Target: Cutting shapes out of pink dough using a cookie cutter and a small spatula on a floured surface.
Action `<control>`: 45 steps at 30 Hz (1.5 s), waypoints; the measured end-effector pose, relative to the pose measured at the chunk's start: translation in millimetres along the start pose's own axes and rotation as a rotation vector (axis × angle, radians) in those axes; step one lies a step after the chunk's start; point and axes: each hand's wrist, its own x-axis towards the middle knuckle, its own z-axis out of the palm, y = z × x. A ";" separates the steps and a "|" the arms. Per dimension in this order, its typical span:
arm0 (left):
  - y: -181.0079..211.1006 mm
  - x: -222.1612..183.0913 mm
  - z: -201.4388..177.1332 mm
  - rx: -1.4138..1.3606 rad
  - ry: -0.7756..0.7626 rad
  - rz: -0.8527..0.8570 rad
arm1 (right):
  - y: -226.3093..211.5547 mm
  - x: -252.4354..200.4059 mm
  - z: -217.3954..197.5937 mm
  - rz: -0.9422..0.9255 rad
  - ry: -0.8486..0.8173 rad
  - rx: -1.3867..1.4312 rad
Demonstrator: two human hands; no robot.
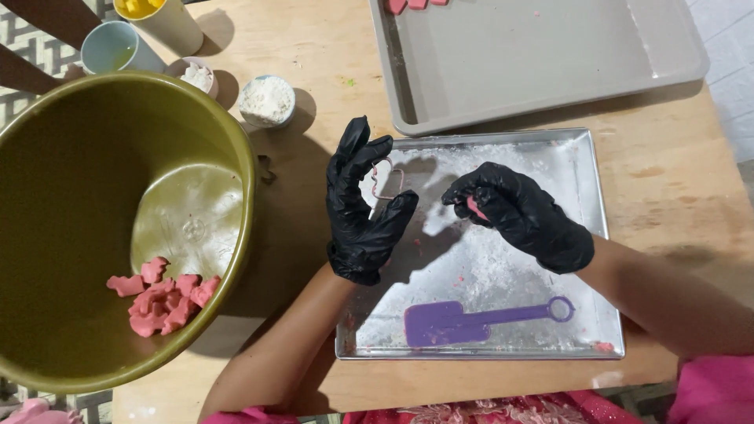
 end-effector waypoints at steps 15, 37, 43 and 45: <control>-23.7 -4.3 8.0 0.015 0.109 -0.057 | -14.5 2.7 0.9 -0.177 -0.144 -0.174; -28.9 -6.3 9.9 0.020 0.095 0.010 | -13.3 5.9 2.8 -0.290 -0.163 -0.321; -19.5 -5.2 9.2 -0.086 0.094 -0.035 | -7.2 2.4 -2.9 -0.253 -0.235 -0.416; -19.9 -5.8 10.3 -0.085 0.102 -0.038 | -8.8 2.5 -5.4 -0.248 -0.279 -0.410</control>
